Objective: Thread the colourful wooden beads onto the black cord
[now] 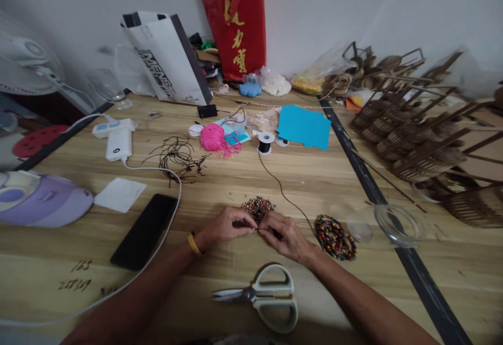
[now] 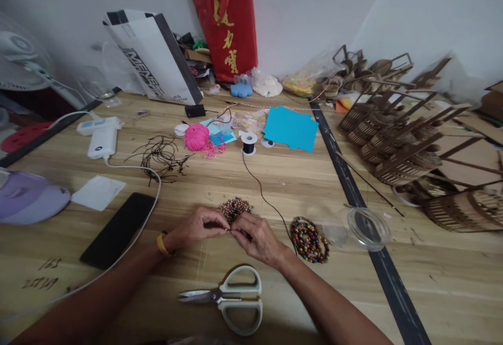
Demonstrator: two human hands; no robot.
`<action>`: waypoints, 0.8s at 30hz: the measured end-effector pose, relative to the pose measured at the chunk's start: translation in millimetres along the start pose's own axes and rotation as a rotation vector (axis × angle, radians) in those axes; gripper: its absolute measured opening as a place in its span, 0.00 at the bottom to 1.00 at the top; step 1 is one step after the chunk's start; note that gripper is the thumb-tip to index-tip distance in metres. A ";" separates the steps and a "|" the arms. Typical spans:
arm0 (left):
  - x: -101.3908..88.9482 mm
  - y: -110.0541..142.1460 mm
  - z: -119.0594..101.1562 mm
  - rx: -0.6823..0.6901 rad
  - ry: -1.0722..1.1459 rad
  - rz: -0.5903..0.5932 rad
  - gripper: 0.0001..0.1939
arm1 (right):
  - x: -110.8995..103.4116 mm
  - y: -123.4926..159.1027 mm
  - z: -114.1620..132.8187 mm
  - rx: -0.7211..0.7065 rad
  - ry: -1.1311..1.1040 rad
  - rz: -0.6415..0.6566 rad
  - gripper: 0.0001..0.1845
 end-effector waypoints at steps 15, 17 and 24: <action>2.6 0.8 10.7 -0.090 0.152 -0.041 0.07 | 1.7 0.9 -0.5 -0.007 0.009 0.011 0.05; 2.9 0.8 10.8 -0.092 0.153 -0.040 0.07 | 2.4 1.3 -0.6 -0.009 0.008 0.015 0.05; 3.2 1.4 9.8 -0.093 0.128 -0.044 0.06 | 3.1 1.1 0.9 -0.031 -0.003 0.016 0.05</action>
Point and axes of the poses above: each hand's wrist, its own y-axis away from the middle knuckle, its own x-axis out of the palm, z = x × y, the point moved 10 cm from there along -y, towards the middle knuckle, and after that the axes turned 3 degrees about -z, right-handed, at the moved point
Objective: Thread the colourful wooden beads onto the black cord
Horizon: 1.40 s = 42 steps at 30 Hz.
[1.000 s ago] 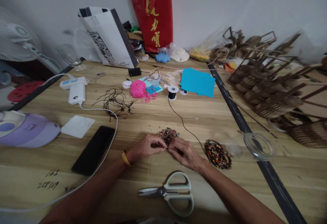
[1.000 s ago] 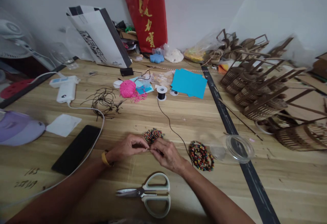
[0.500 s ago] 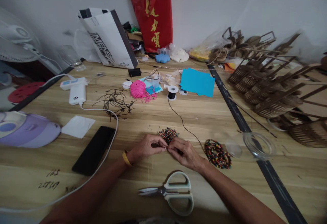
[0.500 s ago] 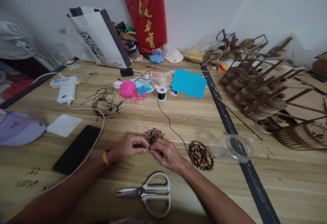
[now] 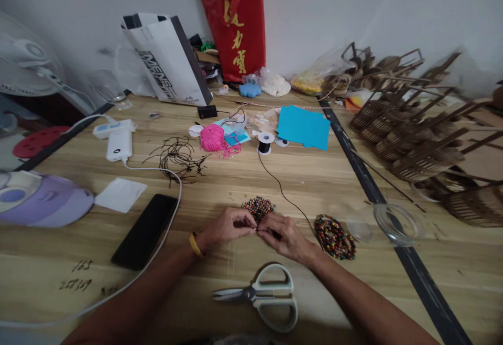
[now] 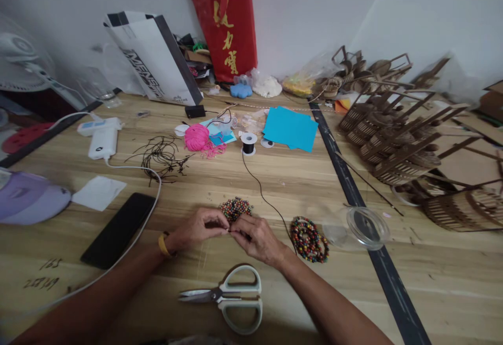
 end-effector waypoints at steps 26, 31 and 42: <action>-5.9 0.9 -16.2 0.170 -0.196 -0.050 0.04 | 1.0 0.0 -0.3 0.016 0.030 0.020 0.06; -5.5 1.0 -17.6 0.193 -0.196 -0.049 0.04 | -0.3 -1.0 1.4 0.015 0.039 0.017 0.06; -2.4 2.3 -24.7 0.275 -0.239 -0.042 0.04 | 0.0 -0.7 0.3 0.029 0.037 0.018 0.05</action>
Point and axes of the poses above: each hand's wrist, its own y-axis away from the middle knuckle, its own x-axis out of the palm, z = x × y, the point moved 10 cm from there along -y, towards the middle knuckle, and after that the axes turned 3 degrees about -z, right-handed, at the moved point
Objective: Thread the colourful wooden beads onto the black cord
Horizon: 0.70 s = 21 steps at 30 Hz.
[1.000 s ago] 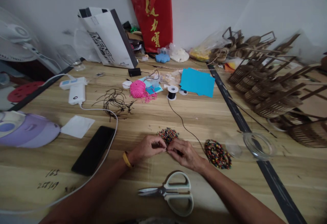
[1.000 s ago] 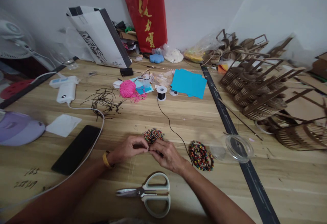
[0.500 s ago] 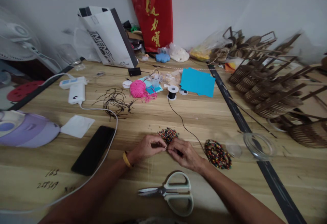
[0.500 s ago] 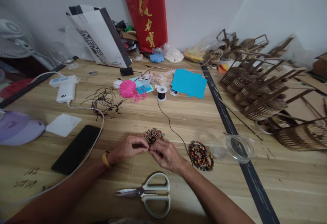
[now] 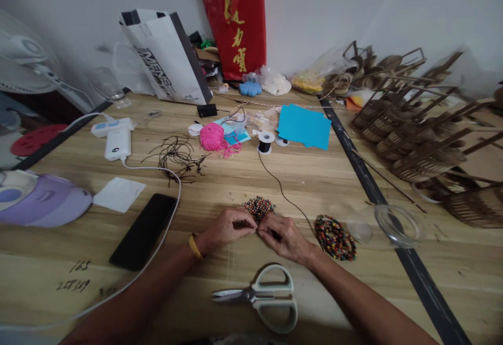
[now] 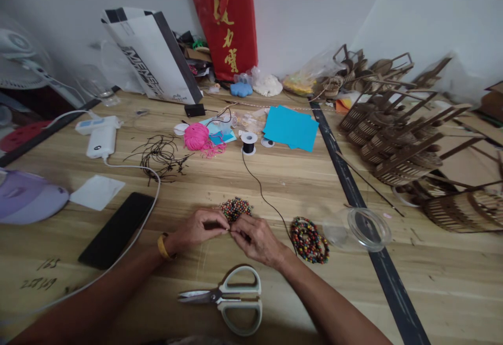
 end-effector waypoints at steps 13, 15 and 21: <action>3.2 2.8 9.2 -0.129 0.040 -0.002 0.03 | -6.4 -0.4 -0.1 0.009 -0.064 -0.070 0.07; 3.4 3.1 12.8 -0.155 0.077 -0.009 0.03 | -6.4 -0.5 -0.1 0.011 -0.074 -0.072 0.07; 5.8 4.7 24.3 -0.224 0.271 -0.007 0.07 | -6.7 -0.2 0.3 0.010 -0.091 -0.071 0.06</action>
Point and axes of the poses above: each hand's wrist, its own y-axis away from the middle knuckle, its own x-axis out of the palm, z = x × y, the point moved 10 cm from there along -y, towards the middle knuckle, and after that the axes turned 3 degrees about -z, right-handed, at the moved point
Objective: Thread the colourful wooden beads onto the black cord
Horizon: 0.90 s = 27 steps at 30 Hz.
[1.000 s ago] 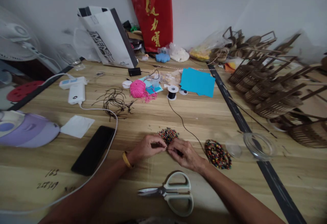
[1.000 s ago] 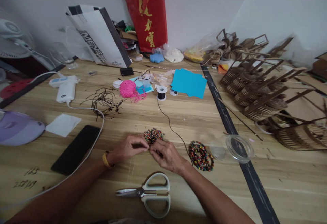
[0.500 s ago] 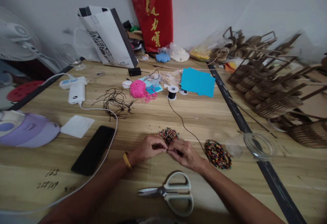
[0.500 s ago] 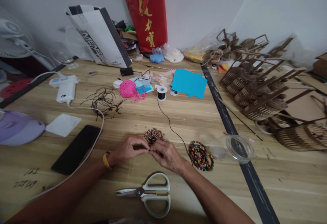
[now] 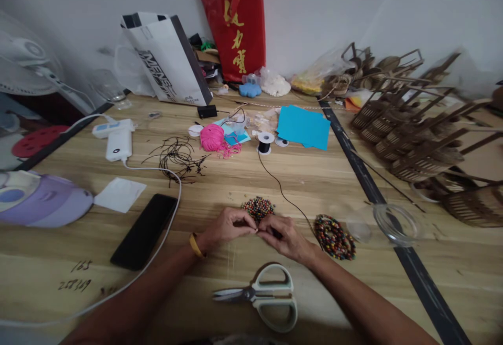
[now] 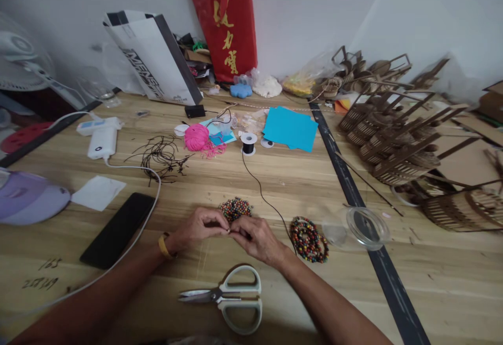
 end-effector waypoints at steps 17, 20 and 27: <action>-1.6 0.3 -20.9 0.106 -0.114 -0.014 0.05 | 4.3 1.1 -0.2 -0.012 0.036 0.047 0.03; -2.4 0.4 -20.2 0.097 -0.127 -0.015 0.05 | 4.7 1.0 0.2 -0.020 -0.001 0.050 0.04; -9.1 0.3 -24.1 0.120 -0.153 -0.044 0.05 | -1.5 -0.2 -6.5 0.034 -0.059 -0.032 0.05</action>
Point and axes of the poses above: each hand's wrist, its own y-axis away from the middle knuckle, its own x-axis out of the palm, z = x × y, the point moved 10 cm from there along -y, towards the middle knuckle, and after that the axes turned 3 degrees about -z, right-handed, at the moved point
